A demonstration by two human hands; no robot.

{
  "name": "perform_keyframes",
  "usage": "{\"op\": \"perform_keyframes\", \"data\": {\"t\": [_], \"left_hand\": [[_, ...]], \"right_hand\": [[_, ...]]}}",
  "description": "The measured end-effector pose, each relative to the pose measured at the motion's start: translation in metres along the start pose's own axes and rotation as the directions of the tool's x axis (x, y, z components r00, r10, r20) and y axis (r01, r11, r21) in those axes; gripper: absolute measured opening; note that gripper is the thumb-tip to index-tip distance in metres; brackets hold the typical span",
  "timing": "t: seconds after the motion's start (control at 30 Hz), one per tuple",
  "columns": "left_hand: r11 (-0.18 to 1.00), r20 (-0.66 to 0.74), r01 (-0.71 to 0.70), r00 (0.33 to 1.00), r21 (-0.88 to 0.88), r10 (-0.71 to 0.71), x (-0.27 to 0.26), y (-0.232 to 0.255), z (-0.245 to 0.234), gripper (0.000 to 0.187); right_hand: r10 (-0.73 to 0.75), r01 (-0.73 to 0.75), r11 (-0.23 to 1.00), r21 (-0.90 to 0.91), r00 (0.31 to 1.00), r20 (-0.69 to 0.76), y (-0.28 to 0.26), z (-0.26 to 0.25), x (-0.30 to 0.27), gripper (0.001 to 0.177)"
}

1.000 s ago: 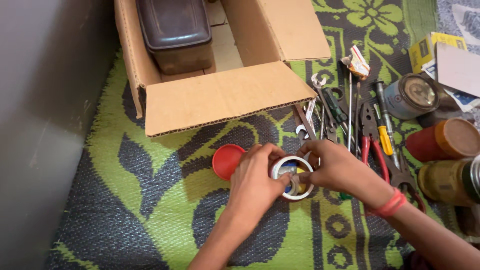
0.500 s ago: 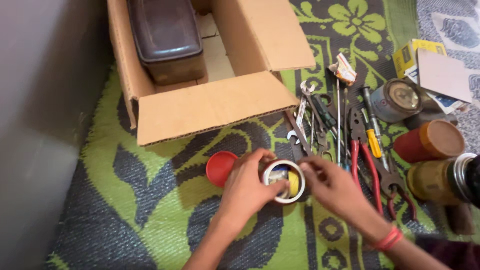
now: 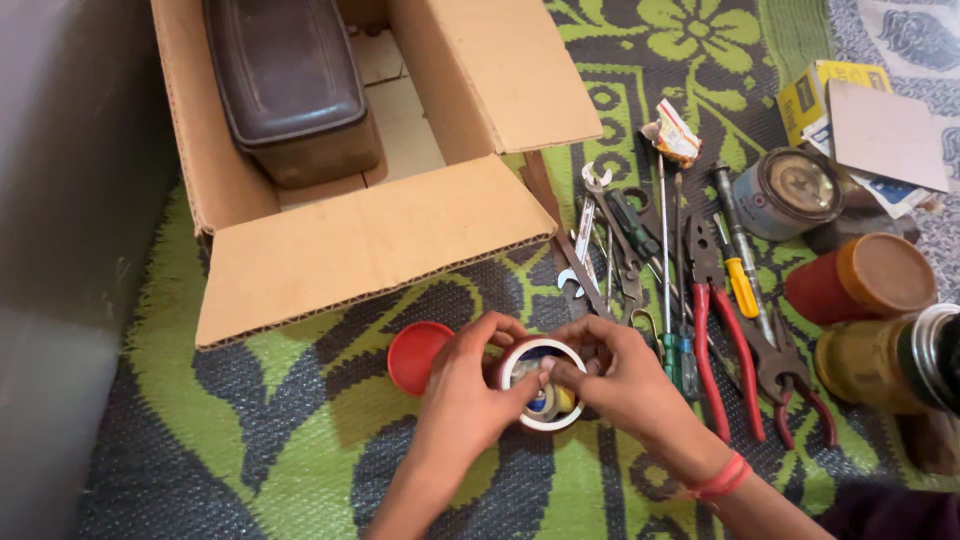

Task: The person places a plastic container into a cardboard box, then opens a red cylindrical tin to remove and reinsert small items including tape and packets. The person then opens a second orange tin containing nails and screws, closes it, and briefly handles a black plastic bag.

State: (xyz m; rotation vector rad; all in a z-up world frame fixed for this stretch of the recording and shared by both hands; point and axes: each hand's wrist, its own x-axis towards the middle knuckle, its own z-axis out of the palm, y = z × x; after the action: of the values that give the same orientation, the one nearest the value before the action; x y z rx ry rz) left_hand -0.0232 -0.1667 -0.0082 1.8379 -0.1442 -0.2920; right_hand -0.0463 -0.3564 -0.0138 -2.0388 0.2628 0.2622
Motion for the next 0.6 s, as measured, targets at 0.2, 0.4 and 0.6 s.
{"op": "perform_keyframes", "data": {"t": [0.2,0.4,0.6], "left_hand": [[0.979,-0.012,0.033,0.999,0.202,-0.031,0.017,-0.007,-0.046,0.063],[0.619,0.200,-0.237,0.971,0.749,0.130,0.012,-0.019,-0.091,0.100],[0.728,0.154,-0.095,0.988,0.679,-0.015,0.005,0.005,-0.089,0.085]], "right_hand": [[0.055,-0.070,0.983,0.172,0.994,0.092,-0.002,-0.020,-0.013,0.061],[-0.037,-0.006,0.969,0.248,0.985,0.169,0.011,-0.023,-0.026,0.101],[-0.334,0.337,0.942,0.011,0.928,0.166,0.027,0.012,-0.026,0.124]]}}
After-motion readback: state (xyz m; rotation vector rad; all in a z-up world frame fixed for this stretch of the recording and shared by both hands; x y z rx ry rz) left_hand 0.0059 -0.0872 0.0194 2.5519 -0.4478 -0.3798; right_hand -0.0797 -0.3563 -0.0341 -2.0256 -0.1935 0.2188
